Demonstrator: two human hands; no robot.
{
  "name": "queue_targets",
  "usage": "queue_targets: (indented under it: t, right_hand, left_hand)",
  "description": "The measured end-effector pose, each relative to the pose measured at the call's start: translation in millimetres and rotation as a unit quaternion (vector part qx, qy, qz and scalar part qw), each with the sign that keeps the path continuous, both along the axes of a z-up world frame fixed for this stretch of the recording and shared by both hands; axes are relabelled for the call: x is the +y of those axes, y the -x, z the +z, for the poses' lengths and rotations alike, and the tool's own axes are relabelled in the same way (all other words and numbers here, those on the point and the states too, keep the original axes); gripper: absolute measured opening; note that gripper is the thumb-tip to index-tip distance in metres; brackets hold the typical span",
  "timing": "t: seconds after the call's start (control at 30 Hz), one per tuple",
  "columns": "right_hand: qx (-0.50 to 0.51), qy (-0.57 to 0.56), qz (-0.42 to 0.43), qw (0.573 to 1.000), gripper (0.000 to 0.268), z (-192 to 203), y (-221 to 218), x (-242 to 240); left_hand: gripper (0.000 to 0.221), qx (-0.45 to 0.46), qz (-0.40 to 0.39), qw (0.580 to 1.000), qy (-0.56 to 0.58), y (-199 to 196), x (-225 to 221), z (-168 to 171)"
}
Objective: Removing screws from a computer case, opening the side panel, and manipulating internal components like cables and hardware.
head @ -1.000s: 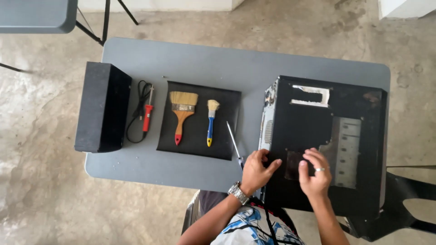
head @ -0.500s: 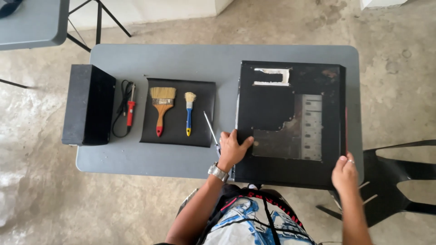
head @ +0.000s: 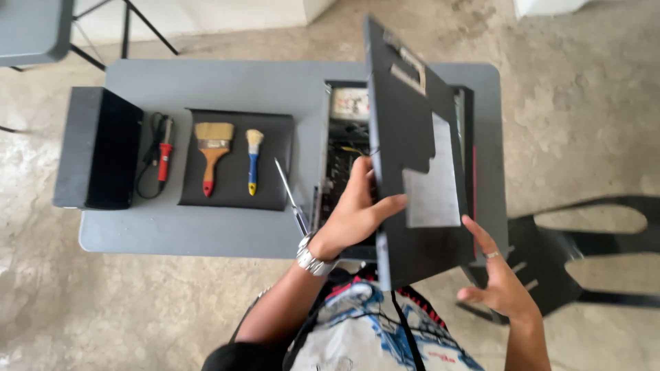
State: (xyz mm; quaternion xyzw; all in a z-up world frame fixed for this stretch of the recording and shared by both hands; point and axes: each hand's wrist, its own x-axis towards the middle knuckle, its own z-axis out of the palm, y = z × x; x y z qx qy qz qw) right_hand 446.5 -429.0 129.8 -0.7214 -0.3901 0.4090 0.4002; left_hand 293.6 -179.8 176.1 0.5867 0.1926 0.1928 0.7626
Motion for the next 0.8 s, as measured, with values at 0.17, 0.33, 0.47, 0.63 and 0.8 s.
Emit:
queue_targets:
  t: [0.17,0.33,0.47,0.63,0.8]
  right_hand:
    - [-0.413,-0.181,-0.185,0.873,0.063,-45.5,1.8,-22.5]
    - [-0.367,-0.231,-0.518,0.738,0.065,-67.7,-33.6,-80.4]
    - [-0.167,-0.324,-0.693,0.622,0.051,-94.6,-40.5,-166.7]
    - [0.134,-0.316,-0.863,0.370,0.052,-204.7,-48.3,-287.0]
    - [0.306,-0.320,-0.856,0.266,0.035,-393.8,-38.3,-369.4]
  left_hand:
    - [0.049,-0.082,-0.167,0.981,-0.058,-64.6,-58.3,37.1]
    - [0.039,-0.219,-0.270,0.927,-0.138,-108.3,-107.1,-14.8]
    - [0.046,-0.024,-0.172,0.871,-0.460,-103.3,-124.4,-108.1]
    - [0.054,0.051,-0.048,0.699,-0.712,-71.6,-124.7,-173.3]
    - [0.057,0.080,-0.070,0.724,-0.682,-75.8,-127.6,-172.8]
